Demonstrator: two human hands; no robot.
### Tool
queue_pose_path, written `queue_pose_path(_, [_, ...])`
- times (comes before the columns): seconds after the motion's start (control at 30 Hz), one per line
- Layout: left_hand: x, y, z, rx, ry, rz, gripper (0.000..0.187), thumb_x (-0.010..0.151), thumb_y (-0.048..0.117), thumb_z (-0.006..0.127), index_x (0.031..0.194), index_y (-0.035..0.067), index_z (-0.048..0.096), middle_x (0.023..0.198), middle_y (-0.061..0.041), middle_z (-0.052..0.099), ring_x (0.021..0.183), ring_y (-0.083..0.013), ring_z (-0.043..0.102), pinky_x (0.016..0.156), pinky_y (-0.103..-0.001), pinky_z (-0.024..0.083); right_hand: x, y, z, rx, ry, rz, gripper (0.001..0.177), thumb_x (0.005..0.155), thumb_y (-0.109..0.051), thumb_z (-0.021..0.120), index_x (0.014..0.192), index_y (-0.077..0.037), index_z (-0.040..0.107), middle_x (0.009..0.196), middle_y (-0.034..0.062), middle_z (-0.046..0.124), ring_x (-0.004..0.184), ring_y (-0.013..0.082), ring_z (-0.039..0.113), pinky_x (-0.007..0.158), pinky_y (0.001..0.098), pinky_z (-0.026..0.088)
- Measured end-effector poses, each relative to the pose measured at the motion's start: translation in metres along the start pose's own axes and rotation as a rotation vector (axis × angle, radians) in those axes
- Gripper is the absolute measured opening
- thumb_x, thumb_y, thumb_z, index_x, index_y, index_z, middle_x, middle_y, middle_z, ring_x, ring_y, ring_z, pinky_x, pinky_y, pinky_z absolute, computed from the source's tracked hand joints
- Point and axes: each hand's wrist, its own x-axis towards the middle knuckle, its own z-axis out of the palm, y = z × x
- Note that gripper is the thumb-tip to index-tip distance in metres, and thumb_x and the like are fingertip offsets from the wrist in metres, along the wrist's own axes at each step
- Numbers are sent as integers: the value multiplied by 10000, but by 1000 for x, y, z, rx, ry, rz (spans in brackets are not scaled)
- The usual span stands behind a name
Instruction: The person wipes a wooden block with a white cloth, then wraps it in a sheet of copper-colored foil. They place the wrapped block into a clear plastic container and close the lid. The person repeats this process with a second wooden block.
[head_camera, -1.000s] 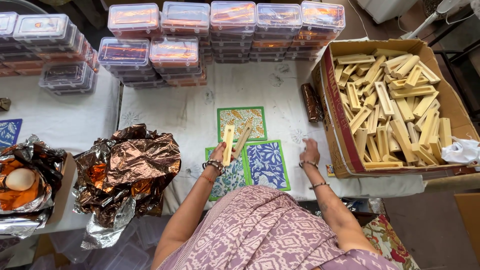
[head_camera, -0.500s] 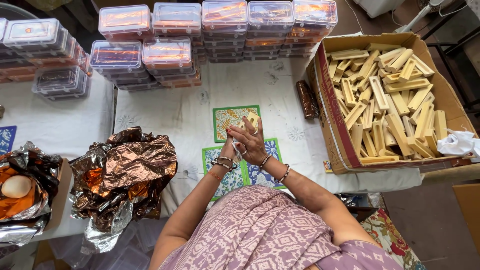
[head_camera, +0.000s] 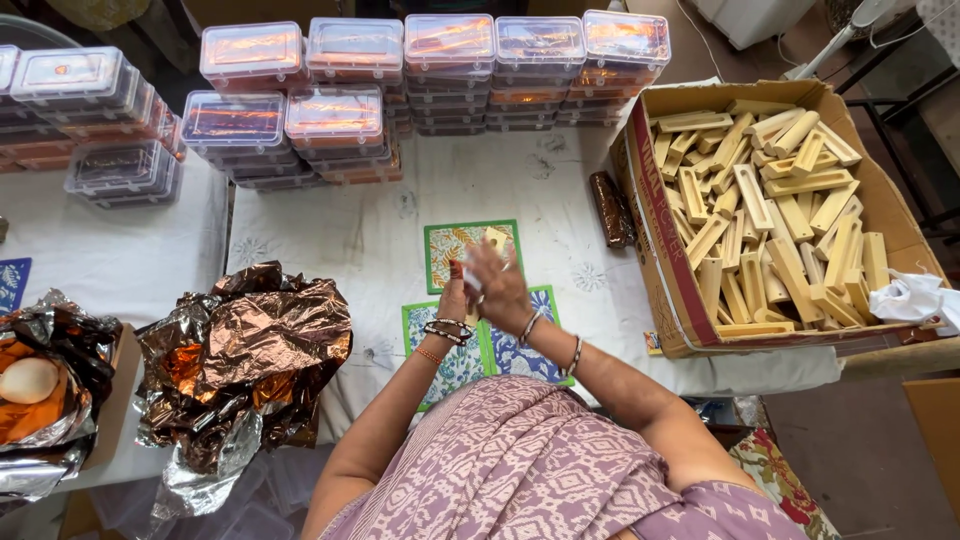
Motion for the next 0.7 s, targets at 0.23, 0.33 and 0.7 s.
queue_pose_path(0.23, [-61,157,32,371,-82,63,539,962,576,424,1071,103,658,577,6,610,467,-147,638,432,-297,500,24,51,16,27,27,3,294,983,-252,604,1251,-137,647,1513,122,529,1510,373,333,1230,575,244])
queue_pose_path(0.33, [-53,152,34,473,-75,325,409,1060,441,515,1293,128,639,642,-15,658,530,-96,603,455,-271,476,48,94,15,6,115,150,175,1061,-249,556,1170,-133,629,1385,141,620,1413,350,501,1096,445,505])
queue_pose_path(0.7, [-15,214,54,-821,-119,-360,575,1059,580,391,1216,43,524,906,-51,661,705,-122,672,604,-264,559,50,17,-12,185,325,-69,184,1040,-111,528,1214,-103,588,1433,182,577,1462,354,440,1168,518,406])
